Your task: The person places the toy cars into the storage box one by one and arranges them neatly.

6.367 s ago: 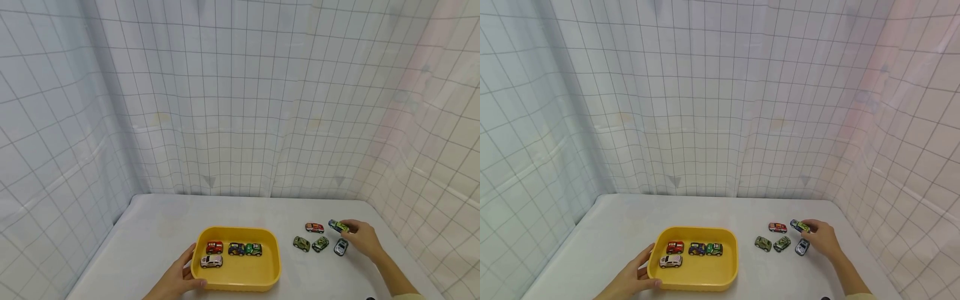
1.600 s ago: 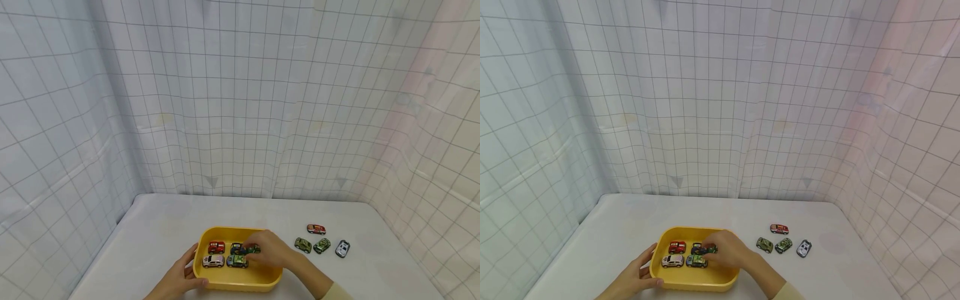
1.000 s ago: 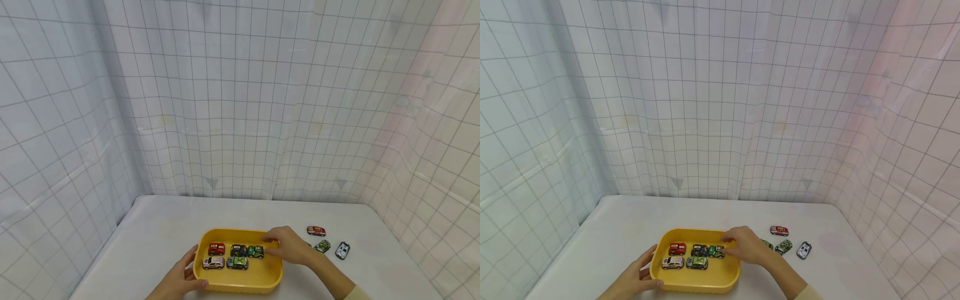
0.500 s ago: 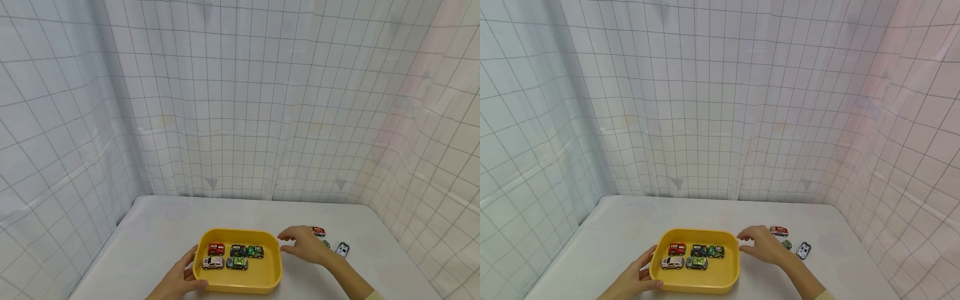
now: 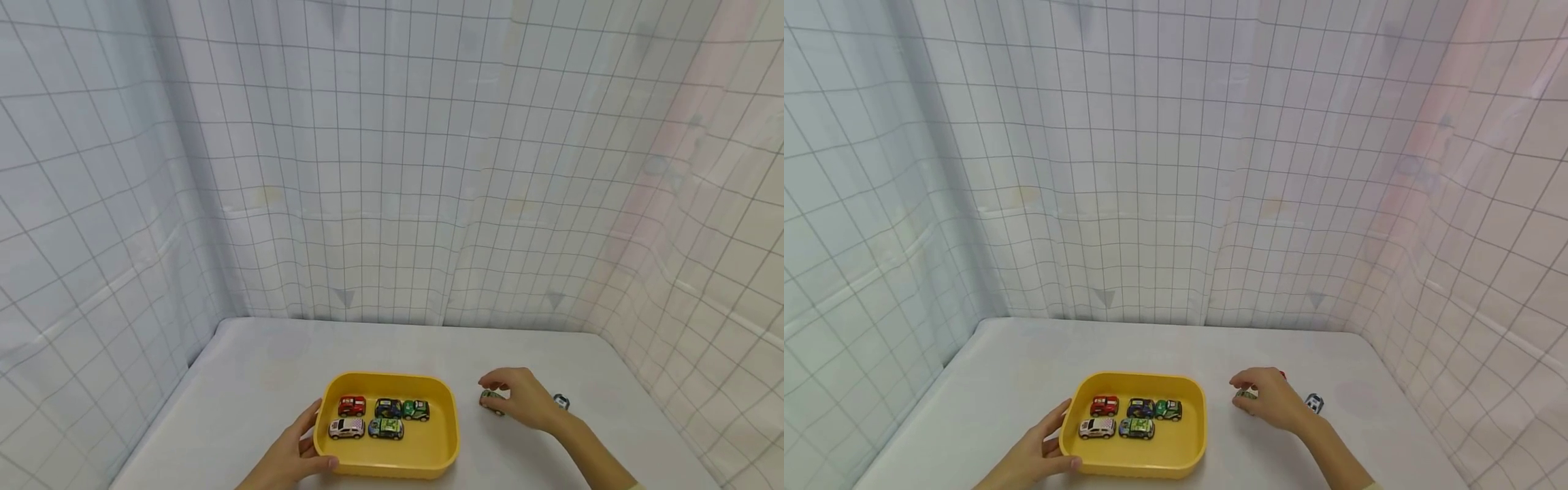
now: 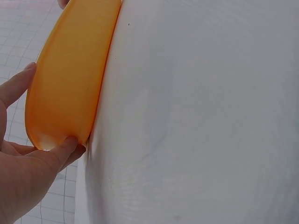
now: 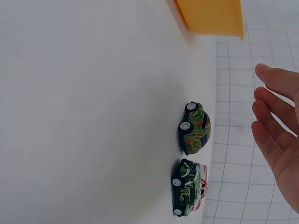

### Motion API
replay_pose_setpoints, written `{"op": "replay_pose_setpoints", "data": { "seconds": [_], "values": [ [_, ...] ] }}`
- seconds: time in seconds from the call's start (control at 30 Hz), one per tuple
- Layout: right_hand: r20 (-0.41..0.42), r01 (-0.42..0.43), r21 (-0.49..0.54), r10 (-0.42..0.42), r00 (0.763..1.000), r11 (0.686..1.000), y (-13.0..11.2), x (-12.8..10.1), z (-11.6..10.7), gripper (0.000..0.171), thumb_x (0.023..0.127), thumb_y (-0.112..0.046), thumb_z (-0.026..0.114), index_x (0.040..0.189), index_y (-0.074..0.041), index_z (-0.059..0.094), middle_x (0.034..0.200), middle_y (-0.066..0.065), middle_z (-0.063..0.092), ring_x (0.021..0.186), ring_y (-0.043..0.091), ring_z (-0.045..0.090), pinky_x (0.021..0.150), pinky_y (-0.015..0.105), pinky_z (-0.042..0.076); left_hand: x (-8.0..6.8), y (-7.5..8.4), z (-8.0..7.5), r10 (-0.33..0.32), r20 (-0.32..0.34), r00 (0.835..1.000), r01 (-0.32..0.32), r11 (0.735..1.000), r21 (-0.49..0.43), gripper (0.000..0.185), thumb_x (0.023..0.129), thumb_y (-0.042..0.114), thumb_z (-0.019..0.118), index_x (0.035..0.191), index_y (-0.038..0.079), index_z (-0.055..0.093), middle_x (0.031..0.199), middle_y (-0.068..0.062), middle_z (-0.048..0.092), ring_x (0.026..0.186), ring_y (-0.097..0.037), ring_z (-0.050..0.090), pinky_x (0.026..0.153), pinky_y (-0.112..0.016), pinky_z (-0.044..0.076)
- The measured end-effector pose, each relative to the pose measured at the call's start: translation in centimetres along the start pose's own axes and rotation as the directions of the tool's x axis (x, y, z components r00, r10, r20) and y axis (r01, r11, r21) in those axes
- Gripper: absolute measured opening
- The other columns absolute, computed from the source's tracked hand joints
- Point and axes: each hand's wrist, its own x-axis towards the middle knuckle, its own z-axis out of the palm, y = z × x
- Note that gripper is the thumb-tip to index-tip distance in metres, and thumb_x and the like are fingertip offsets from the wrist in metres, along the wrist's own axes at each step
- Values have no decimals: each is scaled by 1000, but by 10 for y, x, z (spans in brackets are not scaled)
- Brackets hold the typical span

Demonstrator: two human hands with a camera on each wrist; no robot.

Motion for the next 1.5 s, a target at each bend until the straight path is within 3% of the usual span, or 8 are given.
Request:
{"op": "replay_pose_setpoints", "data": {
  "seconds": [0.13,0.4,0.63,0.87,1.17,1.4,1.5],
  "values": [
    [-26,0,-4,0,1000,1000,10,-7,-6,22,90,-8,82,111,-9,76,105,5,75,91,25,69,81,39,62,1,-1,0,-7,-3,1000,7,1000,-7,113,87,23,87,164,-2,8,161,-41,12,133,-52,48,96,-41,57],
    [-45,-87,-3,86,995,996,31,-25,-24,26,90,-9,80,115,-2,75,107,10,75,92,22,70,80,35,61,1,1,1,-9,-6,1000,9,1000,-16,114,85,20,88,164,-3,8,162,-40,11,134,-51,48,96,-40,57],
    [-66,-138,-23,136,989,990,52,-45,-38,24,92,-11,79,114,-4,75,107,8,74,92,17,70,80,35,61,0,2,1,-13,-9,1000,13,1000,-15,114,85,21,88,164,-2,9,161,-41,11,134,-51,49,96,-40,57],
    [-81,-196,-16,194,978,980,72,-61,-43,24,91,-8,78,114,0,74,112,11,74,98,27,70,82,37,61,0,3,0,-15,-17,1000,15,1000,18,113,87,27,87,164,-1,9,160,-42,13,134,-52,48,97,-41,57],
    [-74,-352,6,352,933,936,92,-80,-37,28,89,-7,77,116,-5,75,119,12,72,115,41,64,92,48,59,0,1,0,-7,6,1000,7,1000,-13,112,88,23,86,164,-2,7,160,-42,11,134,-52,48,97,-41,57],
    [-95,-340,4,339,936,940,102,-87,-31,40,77,7,68,116,-3,75,130,21,66,124,49,57,96,56,55,1,1,0,-19,-4,1000,19,1000,8,112,88,27,86,164,0,9,160,-42,12,134,-52,48,97,-42,56],
    [-79,-338,1,337,938,941,104,-87,-33,40,80,5,71,119,-2,74,131,23,65,123,50,57,96,58,54,1,2,1,-21,-11,1000,21,1000,16,112,88,27,86,164,0,9,160,-41,13,134,-52,48,97,-42,56]
  ]
}}
